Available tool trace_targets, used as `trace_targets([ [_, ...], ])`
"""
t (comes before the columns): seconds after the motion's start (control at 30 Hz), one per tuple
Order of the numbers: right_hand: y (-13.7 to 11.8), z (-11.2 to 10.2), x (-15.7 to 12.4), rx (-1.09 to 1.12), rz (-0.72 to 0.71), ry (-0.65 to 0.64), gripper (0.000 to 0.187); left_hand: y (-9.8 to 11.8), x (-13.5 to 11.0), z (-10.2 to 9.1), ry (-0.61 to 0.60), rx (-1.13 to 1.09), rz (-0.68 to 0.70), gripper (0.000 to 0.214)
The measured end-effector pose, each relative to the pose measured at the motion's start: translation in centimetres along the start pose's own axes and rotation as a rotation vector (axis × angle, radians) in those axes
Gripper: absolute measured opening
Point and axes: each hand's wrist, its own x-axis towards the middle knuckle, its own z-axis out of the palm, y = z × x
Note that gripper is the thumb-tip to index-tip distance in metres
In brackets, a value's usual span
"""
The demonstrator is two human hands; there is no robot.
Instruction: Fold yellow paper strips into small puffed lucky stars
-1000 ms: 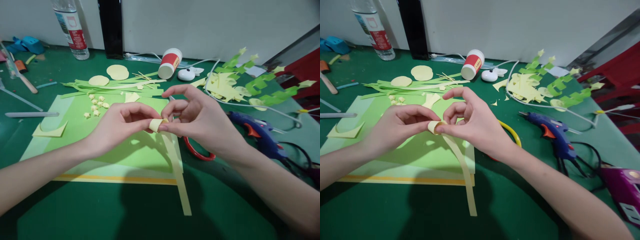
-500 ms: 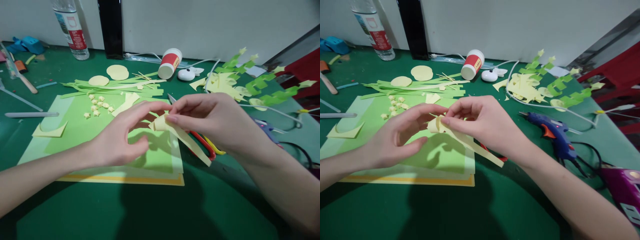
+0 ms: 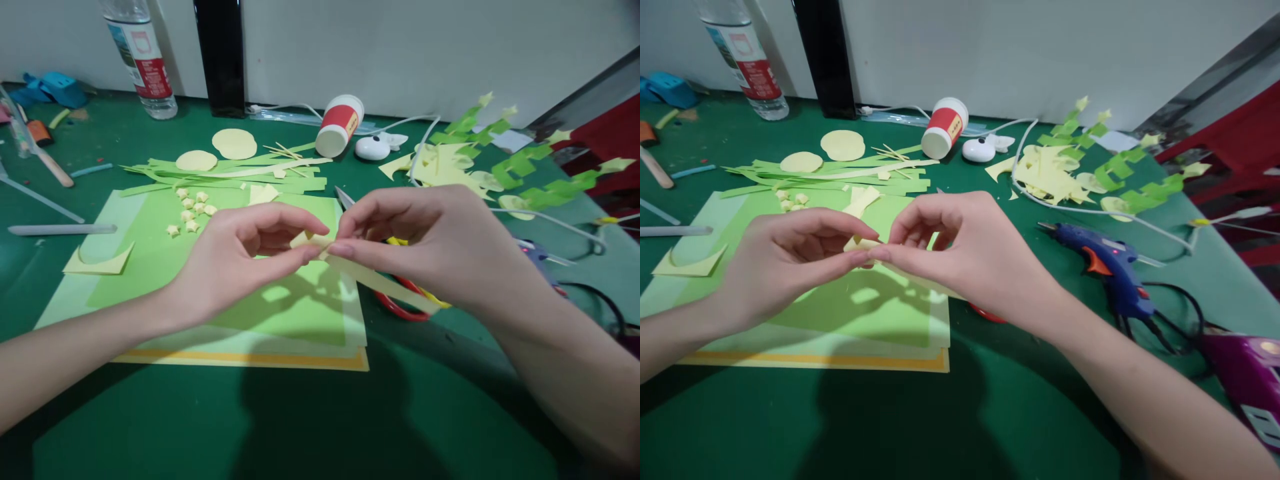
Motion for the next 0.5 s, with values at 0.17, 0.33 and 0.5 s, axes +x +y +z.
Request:
trace_targets([
  [0.17, -0.1, -0.4, -0.2, -0.064, -0.021, -0.041, 0.006, 0.0, 0.1, -0.2, 0.010, -0.040, -0.062, 0.008],
  [0.33, -0.1, -0.8, 0.0, -0.063, 0.021, -0.082, 0.012, -0.4, 0.3, -0.4, 0.006, -0.122, -0.097, 0.008],
  [0.5, 0.0, -1.5, 0.0, -0.098, 0.047, -0.150, 0.011, -0.7, 0.4, -0.4, 0.017, -0.204, -0.101, 0.006],
])
